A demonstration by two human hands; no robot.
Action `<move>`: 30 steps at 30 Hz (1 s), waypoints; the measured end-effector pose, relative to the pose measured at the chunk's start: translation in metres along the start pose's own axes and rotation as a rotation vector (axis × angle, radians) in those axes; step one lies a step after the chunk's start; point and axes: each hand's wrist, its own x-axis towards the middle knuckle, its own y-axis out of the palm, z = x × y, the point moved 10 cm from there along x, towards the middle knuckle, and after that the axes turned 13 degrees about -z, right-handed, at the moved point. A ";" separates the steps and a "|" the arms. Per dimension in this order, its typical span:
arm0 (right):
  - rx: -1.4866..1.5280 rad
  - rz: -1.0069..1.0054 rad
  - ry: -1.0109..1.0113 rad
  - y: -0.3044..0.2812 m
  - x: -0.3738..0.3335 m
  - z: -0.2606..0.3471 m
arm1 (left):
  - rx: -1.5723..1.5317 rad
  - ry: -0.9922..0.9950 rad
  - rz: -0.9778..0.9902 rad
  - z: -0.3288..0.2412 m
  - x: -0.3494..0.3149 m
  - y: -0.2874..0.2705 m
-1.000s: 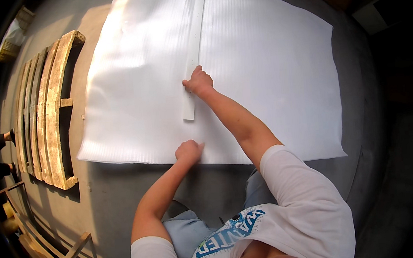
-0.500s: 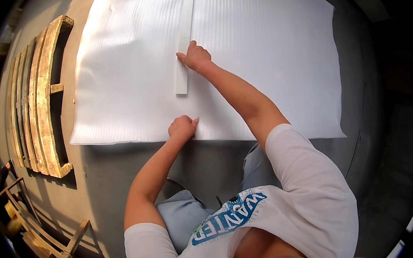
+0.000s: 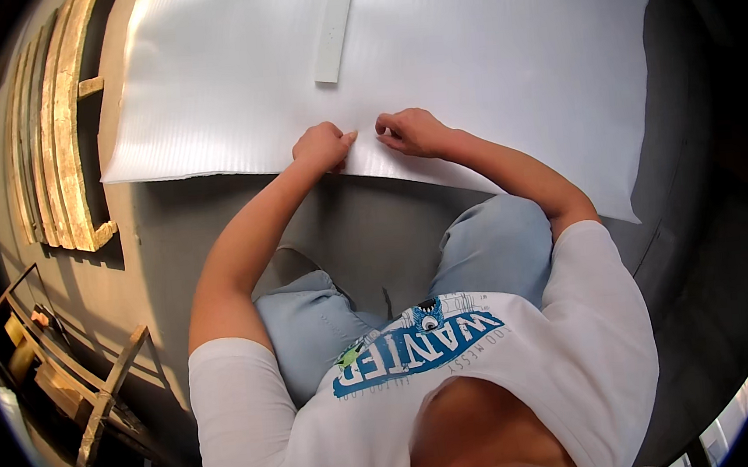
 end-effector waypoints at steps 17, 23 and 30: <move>-0.121 -0.314 0.828 -0.098 0.146 -0.051 | 0.068 0.017 0.014 -0.021 0.000 0.006; -0.329 -0.102 0.670 -0.141 -0.008 -0.065 | 0.004 -0.049 0.013 0.001 -0.002 -0.003; -0.456 -0.254 0.787 -0.169 -0.188 -0.195 | -0.042 0.039 -0.058 0.003 0.017 0.008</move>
